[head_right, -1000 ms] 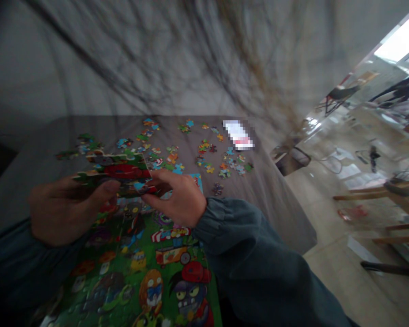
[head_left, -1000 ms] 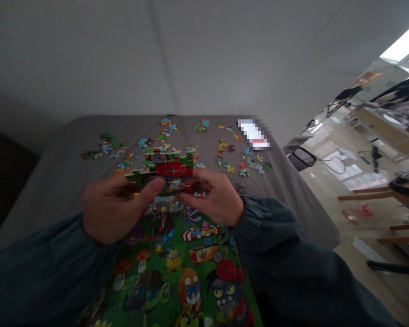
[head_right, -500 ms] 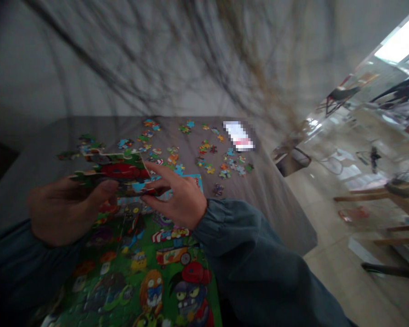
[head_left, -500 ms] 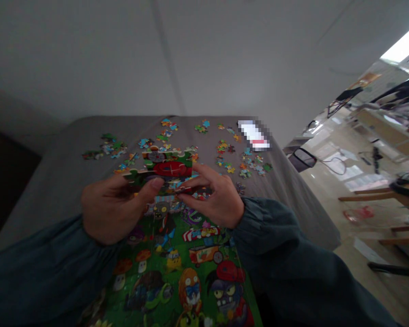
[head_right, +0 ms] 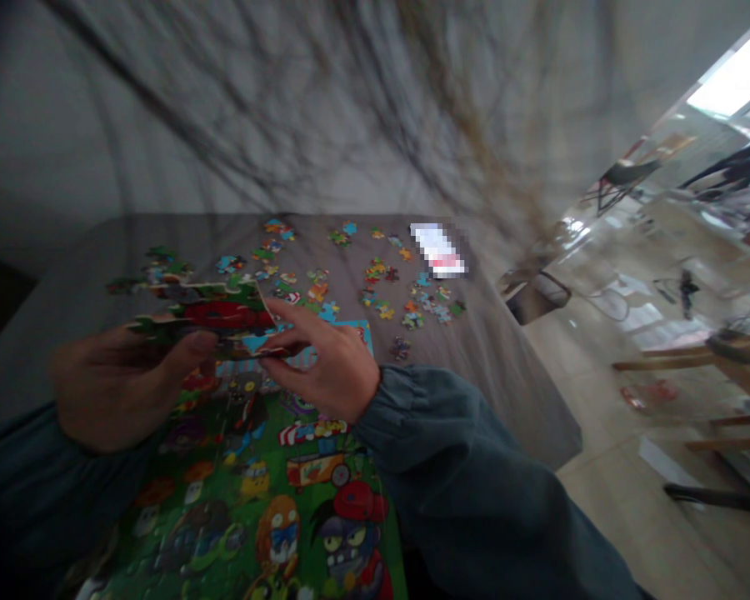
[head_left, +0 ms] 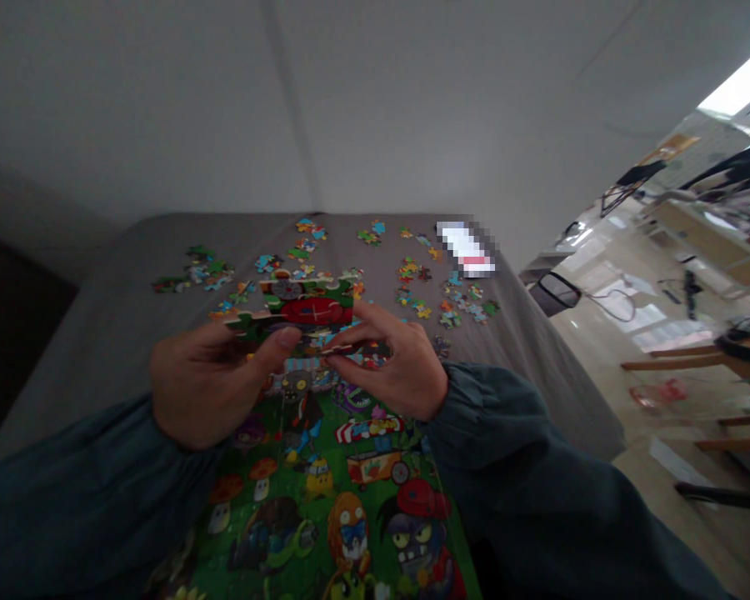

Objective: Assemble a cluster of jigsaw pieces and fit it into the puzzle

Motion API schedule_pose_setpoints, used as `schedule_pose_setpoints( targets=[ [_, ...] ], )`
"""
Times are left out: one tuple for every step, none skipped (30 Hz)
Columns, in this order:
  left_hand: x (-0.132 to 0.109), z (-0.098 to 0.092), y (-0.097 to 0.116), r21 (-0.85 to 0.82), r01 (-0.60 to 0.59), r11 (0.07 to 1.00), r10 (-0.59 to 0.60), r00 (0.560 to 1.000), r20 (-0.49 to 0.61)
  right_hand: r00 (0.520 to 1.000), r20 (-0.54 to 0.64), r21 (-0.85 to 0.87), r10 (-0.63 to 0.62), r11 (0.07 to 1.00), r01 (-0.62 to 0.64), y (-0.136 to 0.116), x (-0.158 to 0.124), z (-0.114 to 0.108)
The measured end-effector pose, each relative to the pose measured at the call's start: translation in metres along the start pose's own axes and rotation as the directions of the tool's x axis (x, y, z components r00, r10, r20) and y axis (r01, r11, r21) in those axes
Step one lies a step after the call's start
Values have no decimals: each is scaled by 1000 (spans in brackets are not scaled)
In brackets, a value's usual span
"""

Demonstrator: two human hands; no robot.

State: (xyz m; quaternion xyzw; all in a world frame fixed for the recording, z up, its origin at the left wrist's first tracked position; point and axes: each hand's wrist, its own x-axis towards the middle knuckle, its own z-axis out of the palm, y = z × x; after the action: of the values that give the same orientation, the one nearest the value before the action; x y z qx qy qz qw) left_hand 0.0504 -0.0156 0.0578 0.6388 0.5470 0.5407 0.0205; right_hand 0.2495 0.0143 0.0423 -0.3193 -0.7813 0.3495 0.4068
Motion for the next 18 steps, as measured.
schedule_pose_setpoints(
  targets=[
    [0, 0, 0, -9, -3, 1000, 3, 1000, 0, 1000, -4, 3, -18, 1000, 18, 0, 0, 0],
    [1, 0, 0, -16, -7, 1000, 7, 1000, -4, 999, -8, 5, -38, 999, 38, -1, 0, -1],
    [0, 0, 0, -17, -12, 1000, 11, 1000, -11, 998, -16, 5, -59, 998, 59, -1, 1, -1],
    [0, 0, -1, -10, -17, 1000, 17, 1000, -19, 997, -24, 2, -79, 997, 79, -1, 1, -1],
    [0, 0, -2, 0, -24, 1000, 24, 999, -27, 995, -27, -3, -97, 995, 97, 0, 1, 0],
    [-1, 1, -2, 6, -27, 1000, 27, 999, -30, 993, -29, -12, -116, 993, 116, 0, 0, 0],
    [-2, 2, -3, 8, -27, 1000, 28, 999, -30, 990, -30, -23, -135, 991, 134, 1, 0, 0],
    [-2, 2, -4, 5, -27, 1000, 27, 999, -28, 988, -30, -35, -151, 988, 150, 2, 0, 1],
    [-2, 3, -4, -4, -29, 1000, 29, 999, -25, 986, -32, -44, -164, 986, 162, 3, 0, 1],
    [-2, 4, -4, -15, -34, 999, 34, 999, -23, 984, -40, -47, -176, 984, 174, 4, -1, 2],
    [-2, 4, -3, -22, -41, 999, 40, 999, -24, 982, -47, -43, -182, 983, 180, 5, -1, 3],
    [-1, 4, -3, -23, -48, 999, 48, 999, -22, 982, -55, -33, -182, 983, 181, 6, -1, 3],
    [-1, 3, -3, -14, -55, 998, 55, 998, -20, 983, -58, -17, -175, 985, 174, 7, -1, 3],
    [-1, 2, -3, -1, -61, 998, 61, 998, -20, 985, -56, 2, -162, 987, 163, 7, -1, 4],
    [0, 1, -3, 16, -64, 998, 65, 998, -18, 988, -49, 22, -145, 989, 146, 7, -1, 4],
    [-1, 0, -3, 31, -66, 997, 67, 998, -15, 992, -34, 41, -122, 991, 124, 7, -1, 4],
    [-1, -1, -4, 42, -65, 997, 66, 998, -13, 995, -19, 59, -100, 993, 101, 7, 0, 3],
    [-1, -1, -5, 48, -62, 997, 63, 998, -13, 997, -6, 74, -82, 994, 82, 6, 0, 3]
  ],
)
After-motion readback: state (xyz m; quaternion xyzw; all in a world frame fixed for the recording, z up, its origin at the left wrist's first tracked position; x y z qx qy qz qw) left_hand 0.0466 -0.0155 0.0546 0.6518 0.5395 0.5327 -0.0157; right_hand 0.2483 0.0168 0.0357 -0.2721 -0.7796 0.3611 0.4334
